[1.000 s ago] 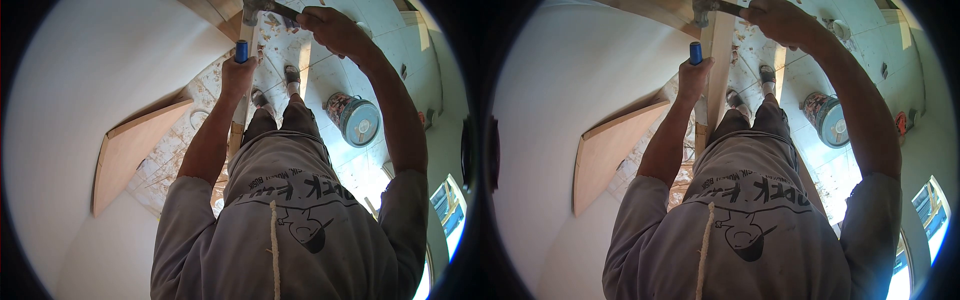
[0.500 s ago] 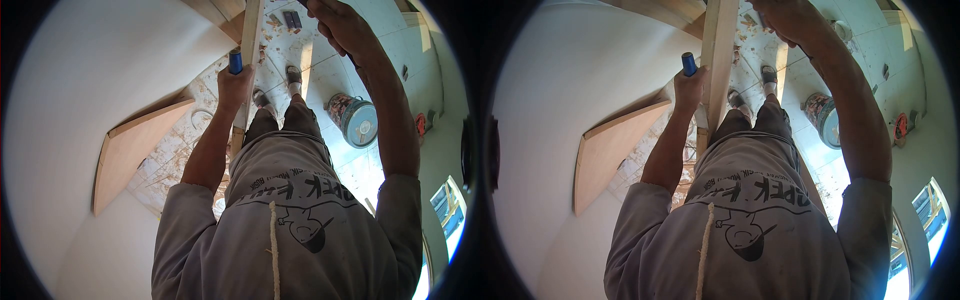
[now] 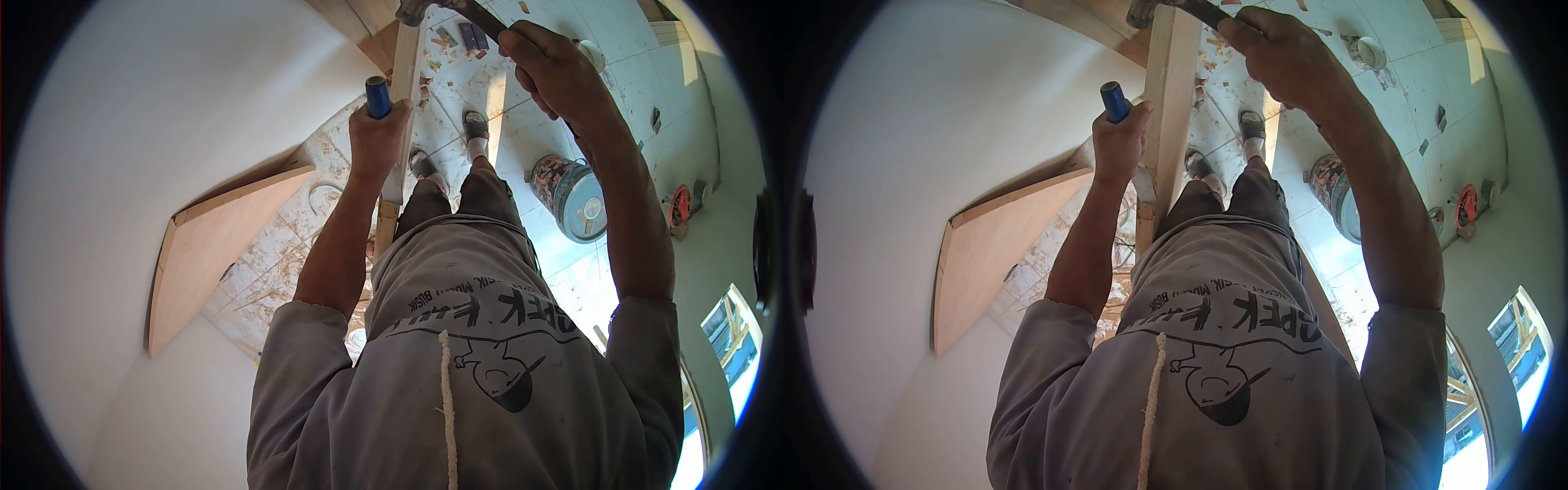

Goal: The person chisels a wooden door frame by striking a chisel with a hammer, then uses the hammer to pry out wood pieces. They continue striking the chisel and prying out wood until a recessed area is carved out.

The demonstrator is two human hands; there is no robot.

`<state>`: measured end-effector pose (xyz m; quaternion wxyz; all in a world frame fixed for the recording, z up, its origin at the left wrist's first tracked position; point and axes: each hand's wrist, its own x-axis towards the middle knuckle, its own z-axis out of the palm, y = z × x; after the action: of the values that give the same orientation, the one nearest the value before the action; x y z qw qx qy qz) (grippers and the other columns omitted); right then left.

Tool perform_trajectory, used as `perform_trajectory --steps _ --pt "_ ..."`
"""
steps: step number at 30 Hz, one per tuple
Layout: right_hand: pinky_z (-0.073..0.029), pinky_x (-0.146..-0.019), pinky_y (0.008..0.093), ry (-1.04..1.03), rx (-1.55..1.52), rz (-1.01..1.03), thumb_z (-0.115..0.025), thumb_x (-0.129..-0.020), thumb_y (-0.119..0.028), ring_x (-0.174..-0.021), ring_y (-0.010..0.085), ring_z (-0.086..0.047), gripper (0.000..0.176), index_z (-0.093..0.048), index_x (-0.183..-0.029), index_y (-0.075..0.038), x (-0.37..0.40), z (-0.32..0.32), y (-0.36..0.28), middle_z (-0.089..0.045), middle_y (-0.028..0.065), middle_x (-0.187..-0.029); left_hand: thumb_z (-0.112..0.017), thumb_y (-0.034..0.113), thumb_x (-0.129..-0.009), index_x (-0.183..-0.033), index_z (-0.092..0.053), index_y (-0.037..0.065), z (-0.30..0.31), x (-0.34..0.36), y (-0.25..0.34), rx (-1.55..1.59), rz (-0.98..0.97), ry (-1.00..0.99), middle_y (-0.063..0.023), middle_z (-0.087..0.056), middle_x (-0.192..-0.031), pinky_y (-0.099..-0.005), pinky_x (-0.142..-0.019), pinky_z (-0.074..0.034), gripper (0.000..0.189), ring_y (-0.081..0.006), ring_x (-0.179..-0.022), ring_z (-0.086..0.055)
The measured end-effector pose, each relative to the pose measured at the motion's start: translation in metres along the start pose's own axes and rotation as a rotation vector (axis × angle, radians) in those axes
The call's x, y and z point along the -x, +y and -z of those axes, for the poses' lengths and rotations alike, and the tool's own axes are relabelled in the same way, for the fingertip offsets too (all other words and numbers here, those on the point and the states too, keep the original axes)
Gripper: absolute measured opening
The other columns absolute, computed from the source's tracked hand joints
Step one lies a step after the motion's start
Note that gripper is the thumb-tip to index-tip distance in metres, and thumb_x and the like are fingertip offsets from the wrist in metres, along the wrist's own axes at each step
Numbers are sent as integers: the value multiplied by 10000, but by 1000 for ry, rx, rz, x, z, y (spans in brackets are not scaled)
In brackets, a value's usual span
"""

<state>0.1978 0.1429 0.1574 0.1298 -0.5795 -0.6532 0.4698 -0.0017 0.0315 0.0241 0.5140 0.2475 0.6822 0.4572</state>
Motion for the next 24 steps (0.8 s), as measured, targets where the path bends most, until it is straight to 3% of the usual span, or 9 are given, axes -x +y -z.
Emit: perform_trajectory --steps 13,15,16,18,19,20,21,23,24 --pt "-286 -363 230 10 -141 46 -487 -964 -385 -371 45 -350 330 -588 -922 -74 -2 6 -13 -428 -19 -521 -694 199 -817 -580 -486 85 -10 5 4 -135 -44 5 49 -436 -532 -251 -421 -310 335 -34 -459 -379" --pt "-290 -371 224 111 139 498 -487 -968 -406 -390 41 -354 343 -593 -933 -82 -11 2 0 -442 -11 -543 -695 196 -813 -580 -485 76 -12 6 7 -175 -70 0 48 -437 -536 -258 -432 -320 336 -34 -474 -378" --pt "-290 -371 224 116 139 497 -487 -968 -406 -390 41 -354 343 -593 -933 -82 -20 -5 18 -442 -11 -543 -693 193 -811 -580 -485 67 -12 6 8 -157 -54 1 46 -438 -540 -261 -444 -333 336 -34 -485 -382" --pt "-286 -369 221 130 399 807 -478 -973 -410 -387 36 -344 346 -585 -937 -84 -36 -23 57 -430 -18 -534 -692 189 -809 -580 -484 58 -12 4 9 -146 -41 -7 44 -440 -543 -265 -456 -346 336 -34 -496 -386" --pt "-281 -363 227 -80 271 507 -473 -975 -406 -371 38 -333 343 -575 -929 -82 -26 -14 45 -407 -27 -504 -682 197 -795 -604 -514 30 -11 4 6 -183 -59 10 13 -478 -535 -283 -461 -373 304 -55 -488 -423" --pt "-281 -363 227 -81 274 509 -473 -975 -406 -371 38 -333 343 -575 -929 -82 -22 -6 33 -407 -27 -504 -672 204 -781 -628 -545 2 -11 3 5 -217 -76 31 -18 -516 -527 -302 -467 -399 284 -77 -480 -460" --pt "-280 -356 229 -83 233 346 -472 -976 -400 -363 41 -330 336 -576 -930 -83 -19 0 22 -400 -31 -496 -672 204 -781 -628 -545 2 -11 3 3 -216 -70 34 -18 -516 -527 -302 -467 -399 284 -77 -480 -460" --pt "-283 -337 234 -15 116 96 -469 -978 -373 -352 44 -327 300 -581 -943 -98 -8 6 -7 -397 -33 -492 -689 195 -801 -593 -494 51 -12 0 3 -200 -25 7 41 -444 -544 -266 -471 -363 319 -37 -506 -400" --pt "-283 -337 234 -15 116 99 -469 -978 -373 -352 44 -327 300 -581 -943 -98 -9 5 -5 -397 -33 -492 -689 195 -801 -593 -494 51 -13 -2 3 -199 -27 8 41 -444 -544 -266 -471 -363 319 -37 -506 -400"
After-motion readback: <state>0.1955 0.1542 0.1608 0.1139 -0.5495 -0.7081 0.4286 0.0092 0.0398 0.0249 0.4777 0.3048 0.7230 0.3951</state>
